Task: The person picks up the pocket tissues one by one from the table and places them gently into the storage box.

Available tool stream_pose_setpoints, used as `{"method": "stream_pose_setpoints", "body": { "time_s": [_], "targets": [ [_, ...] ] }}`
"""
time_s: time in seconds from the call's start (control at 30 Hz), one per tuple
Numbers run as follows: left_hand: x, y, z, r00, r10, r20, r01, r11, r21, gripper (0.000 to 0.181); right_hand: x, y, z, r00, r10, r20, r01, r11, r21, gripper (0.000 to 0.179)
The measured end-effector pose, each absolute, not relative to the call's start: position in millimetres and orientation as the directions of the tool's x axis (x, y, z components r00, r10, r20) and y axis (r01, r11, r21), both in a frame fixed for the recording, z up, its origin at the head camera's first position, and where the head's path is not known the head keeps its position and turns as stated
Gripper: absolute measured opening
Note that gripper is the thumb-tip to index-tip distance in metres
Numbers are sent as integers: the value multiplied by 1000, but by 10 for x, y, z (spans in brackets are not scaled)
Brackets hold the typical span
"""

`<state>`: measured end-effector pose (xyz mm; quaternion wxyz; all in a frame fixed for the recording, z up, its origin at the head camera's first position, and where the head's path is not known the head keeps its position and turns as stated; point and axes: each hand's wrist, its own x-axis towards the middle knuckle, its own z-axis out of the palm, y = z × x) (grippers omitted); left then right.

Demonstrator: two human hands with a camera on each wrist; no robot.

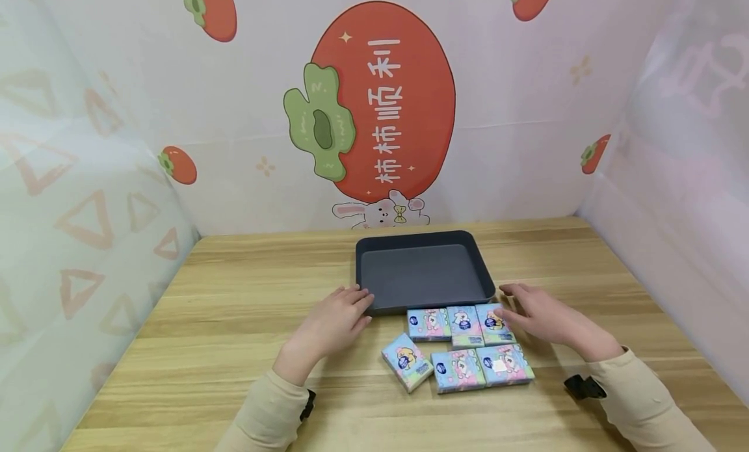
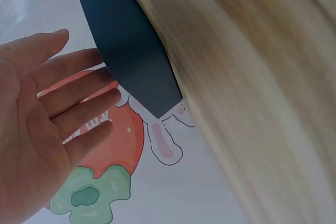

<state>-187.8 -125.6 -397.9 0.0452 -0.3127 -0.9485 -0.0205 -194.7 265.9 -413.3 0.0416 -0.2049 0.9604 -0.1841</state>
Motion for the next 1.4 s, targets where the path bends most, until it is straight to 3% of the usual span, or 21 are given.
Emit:
{"method": "stream_pose_setpoints", "body": {
  "time_s": [0.8,1.4],
  "targets": [
    [-1861,-1194,-4001,-780,611,137,614,789,-21,32,-1930,2620,-4159,-886,-463,24,-444,833,-331,55],
    [-1847,-1193,-3984,-786,603,136,608,794,-3,31,-1984,2572,-4137,-845,-534,0,-506,800,-322,57]
  ]
}}
